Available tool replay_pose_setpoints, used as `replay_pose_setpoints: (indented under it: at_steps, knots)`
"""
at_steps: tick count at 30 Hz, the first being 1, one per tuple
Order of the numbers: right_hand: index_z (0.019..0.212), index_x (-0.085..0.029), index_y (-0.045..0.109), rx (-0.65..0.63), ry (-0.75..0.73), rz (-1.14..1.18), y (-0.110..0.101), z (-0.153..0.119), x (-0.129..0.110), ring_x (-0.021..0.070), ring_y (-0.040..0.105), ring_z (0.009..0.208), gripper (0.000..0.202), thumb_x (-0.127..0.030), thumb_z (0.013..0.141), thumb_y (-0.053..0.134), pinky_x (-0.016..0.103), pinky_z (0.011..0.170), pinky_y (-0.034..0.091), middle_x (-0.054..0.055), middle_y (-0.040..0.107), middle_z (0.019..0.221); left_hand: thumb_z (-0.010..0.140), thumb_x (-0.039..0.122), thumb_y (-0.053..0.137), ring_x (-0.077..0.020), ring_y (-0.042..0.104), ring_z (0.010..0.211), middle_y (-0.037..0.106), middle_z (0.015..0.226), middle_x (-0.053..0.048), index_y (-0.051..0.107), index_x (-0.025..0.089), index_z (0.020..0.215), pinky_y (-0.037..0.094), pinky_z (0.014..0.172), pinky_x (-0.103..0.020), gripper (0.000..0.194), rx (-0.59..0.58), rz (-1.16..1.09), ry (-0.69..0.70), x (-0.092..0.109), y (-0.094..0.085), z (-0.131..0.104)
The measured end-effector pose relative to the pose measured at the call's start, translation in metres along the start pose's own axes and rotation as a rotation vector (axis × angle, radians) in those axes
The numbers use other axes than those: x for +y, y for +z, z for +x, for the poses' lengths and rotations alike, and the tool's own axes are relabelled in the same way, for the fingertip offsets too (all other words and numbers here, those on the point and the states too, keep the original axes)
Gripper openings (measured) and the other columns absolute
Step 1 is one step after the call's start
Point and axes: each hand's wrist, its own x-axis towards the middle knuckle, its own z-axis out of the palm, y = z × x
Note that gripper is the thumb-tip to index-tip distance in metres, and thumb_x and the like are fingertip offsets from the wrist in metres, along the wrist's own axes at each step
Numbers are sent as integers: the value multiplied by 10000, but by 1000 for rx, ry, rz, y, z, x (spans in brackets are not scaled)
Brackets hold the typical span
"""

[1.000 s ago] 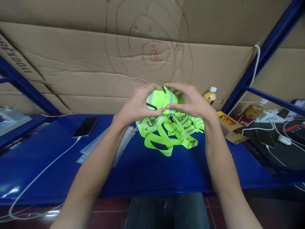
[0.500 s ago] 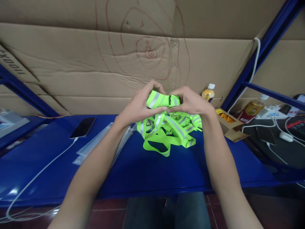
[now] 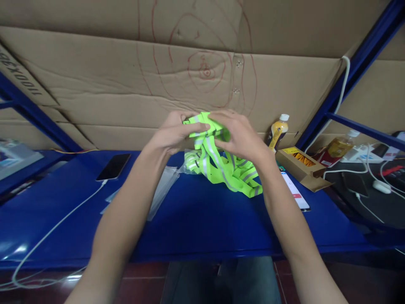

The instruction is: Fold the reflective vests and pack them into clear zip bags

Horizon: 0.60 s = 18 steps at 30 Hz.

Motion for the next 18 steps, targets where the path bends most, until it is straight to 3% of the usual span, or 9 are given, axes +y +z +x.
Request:
replay_pose_setpoints:
  at_steps: [3, 7, 10, 12, 15, 18]
  knots:
    - [1507, -223, 659, -25, -24, 100, -8, -3, 6, 382, 527, 1532, 608, -454, 956, 774, 565, 1286, 386, 149, 585, 1647, 581, 325, 1016, -182, 650, 848, 730, 955, -38, 779, 185, 980, 527, 759, -298, 485, 7, 167, 150, -4, -11, 4]
    - [1408, -240, 685, -9, 11, 233, -25, -8, 10, 365, 613, 1403, 620, -628, 936, 791, 535, 1194, 473, 129, 674, 1510, 606, 340, 1023, -178, 601, 847, 695, 931, -10, 728, 183, 1028, 466, 744, -285, 538, -112, 364, 324, 0, -15, 1]
    - [1318, -208, 683, -31, 49, 309, -31, -11, 12, 305, 678, 1174, 593, -632, 921, 804, 444, 1019, 544, 117, 740, 1324, 700, 340, 975, -197, 648, 892, 733, 996, -25, 735, 186, 1061, 495, 805, -301, 460, -248, 474, 396, 9, -9, -7]
    - [1219, -193, 701, -124, 50, 317, -32, -11, 15, 256, 668, 1020, 532, -617, 918, 808, 374, 907, 529, 88, 761, 1162, 765, 326, 929, -220, 691, 949, 768, 1054, -35, 762, 201, 1091, 521, 867, -323, 387, -298, 520, 436, 14, -3, -12]
    - [951, -178, 695, -277, 43, 334, -32, -12, 18, 166, 554, 771, 396, -567, 958, 767, 296, 745, 433, 3, 671, 819, 812, 316, 883, -248, 710, 1058, 789, 1128, -44, 788, 213, 1121, 525, 978, -350, 340, -295, 557, 503, 15, 2, -13]
    - [829, -186, 648, -246, 69, 314, -34, -11, 15, 132, 448, 698, 323, -454, 975, 750, 286, 689, 353, -42, 550, 688, 770, 372, 920, -249, 701, 1061, 785, 1157, -47, 784, 210, 1154, 534, 965, -342, 438, -244, 555, 481, 10, 0, -10]
